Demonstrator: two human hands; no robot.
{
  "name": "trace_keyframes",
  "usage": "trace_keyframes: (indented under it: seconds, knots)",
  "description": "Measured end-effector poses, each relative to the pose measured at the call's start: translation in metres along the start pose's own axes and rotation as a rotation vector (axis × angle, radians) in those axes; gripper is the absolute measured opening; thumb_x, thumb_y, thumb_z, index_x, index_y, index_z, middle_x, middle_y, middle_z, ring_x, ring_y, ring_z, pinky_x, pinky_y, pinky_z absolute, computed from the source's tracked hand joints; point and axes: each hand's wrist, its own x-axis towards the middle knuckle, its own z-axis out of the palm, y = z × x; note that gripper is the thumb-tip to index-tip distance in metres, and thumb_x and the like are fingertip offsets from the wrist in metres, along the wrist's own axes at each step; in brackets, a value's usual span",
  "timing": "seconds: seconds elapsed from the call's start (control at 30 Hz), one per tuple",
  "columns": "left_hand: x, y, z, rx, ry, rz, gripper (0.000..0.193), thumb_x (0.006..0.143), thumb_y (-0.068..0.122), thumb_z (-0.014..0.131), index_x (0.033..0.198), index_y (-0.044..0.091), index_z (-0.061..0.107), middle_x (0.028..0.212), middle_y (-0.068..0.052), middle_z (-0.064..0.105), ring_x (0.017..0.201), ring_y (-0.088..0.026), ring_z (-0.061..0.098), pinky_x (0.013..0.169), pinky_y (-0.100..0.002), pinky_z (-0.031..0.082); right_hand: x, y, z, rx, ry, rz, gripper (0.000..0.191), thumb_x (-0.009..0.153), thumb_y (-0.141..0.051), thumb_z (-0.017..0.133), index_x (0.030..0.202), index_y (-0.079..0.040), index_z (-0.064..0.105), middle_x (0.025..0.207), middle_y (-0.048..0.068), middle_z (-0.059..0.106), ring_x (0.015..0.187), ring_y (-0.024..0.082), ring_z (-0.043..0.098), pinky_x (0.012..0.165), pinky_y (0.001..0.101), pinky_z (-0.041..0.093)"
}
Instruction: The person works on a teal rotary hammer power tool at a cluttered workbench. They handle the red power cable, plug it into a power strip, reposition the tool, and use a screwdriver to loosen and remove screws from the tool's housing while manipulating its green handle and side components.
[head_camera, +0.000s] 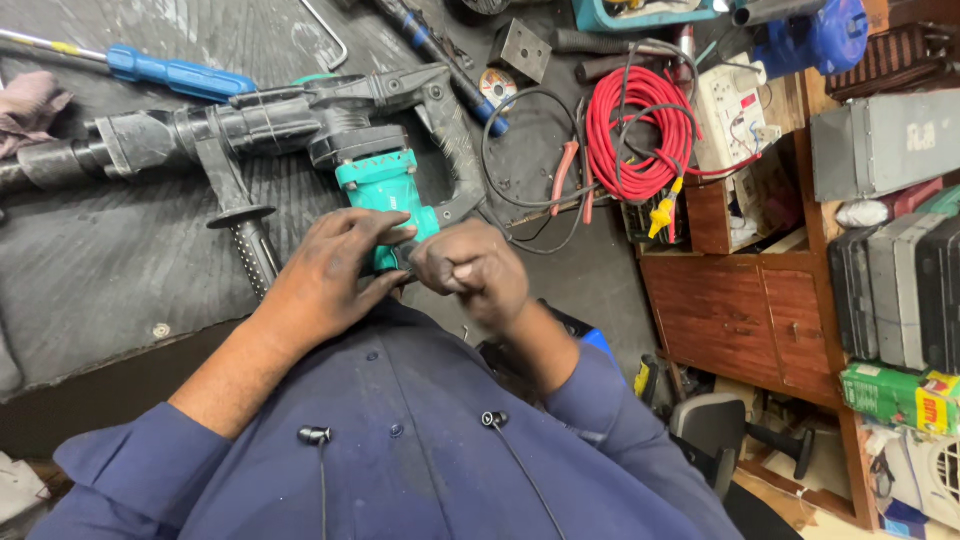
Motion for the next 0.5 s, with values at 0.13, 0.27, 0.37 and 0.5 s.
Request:
trace_keyframes:
  seconds: [0.13, 0.27, 0.37, 0.5]
  knots:
    - [0.002, -0.003, 0.0, 0.003, 0.004, 0.009, 0.069, 0.073, 0.014, 0.085, 0.136, 0.008, 0.057, 0.12, -0.012, 0.065, 0.117, -0.035, 0.059, 0.102, -0.046, 0.047, -0.003, -0.007, 0.024, -0.034, 0.375, 0.039, 0.032, 0.093, -0.024, 0.045, 0.074, -0.001, 0.037, 0.073, 0.01, 0.039, 0.071, 0.022, 0.037, 0.072, 0.0385, 0.037]
    - [0.002, -0.004, 0.001, 0.015, 0.027, 0.039, 0.067, 0.074, 0.016, 0.086, 0.134, 0.006, 0.056, 0.12, -0.011, 0.067, 0.116, -0.035, 0.06, 0.101, -0.047, 0.047, 0.006, -0.007, 0.038, -0.047, 0.433, -0.142, 0.034, 0.098, -0.026, 0.048, 0.075, -0.004, 0.037, 0.073, 0.009, 0.041, 0.069, 0.02, 0.038, 0.07, 0.0337, 0.036]
    - [0.001, -0.004, 0.003, 0.005, 0.024, 0.044, 0.068, 0.074, 0.015, 0.085, 0.135, 0.005, 0.055, 0.121, -0.009, 0.069, 0.117, -0.034, 0.06, 0.102, -0.047, 0.047, 0.02, -0.015, 0.0, 0.087, -0.076, -0.108, 0.035, 0.1, -0.029, 0.048, 0.074, -0.007, 0.04, 0.069, 0.006, 0.046, 0.065, 0.017, 0.044, 0.069, 0.0304, 0.038]
    - [0.002, -0.004, 0.005, 0.019, 0.002, 0.017, 0.069, 0.073, 0.015, 0.086, 0.135, 0.006, 0.056, 0.121, -0.013, 0.066, 0.116, -0.034, 0.059, 0.101, -0.046, 0.047, 0.0, -0.011, 0.002, 0.1, 0.252, 0.079, 0.036, 0.094, -0.028, 0.046, 0.074, 0.0, 0.039, 0.075, 0.011, 0.041, 0.073, 0.023, 0.04, 0.073, 0.0381, 0.038]
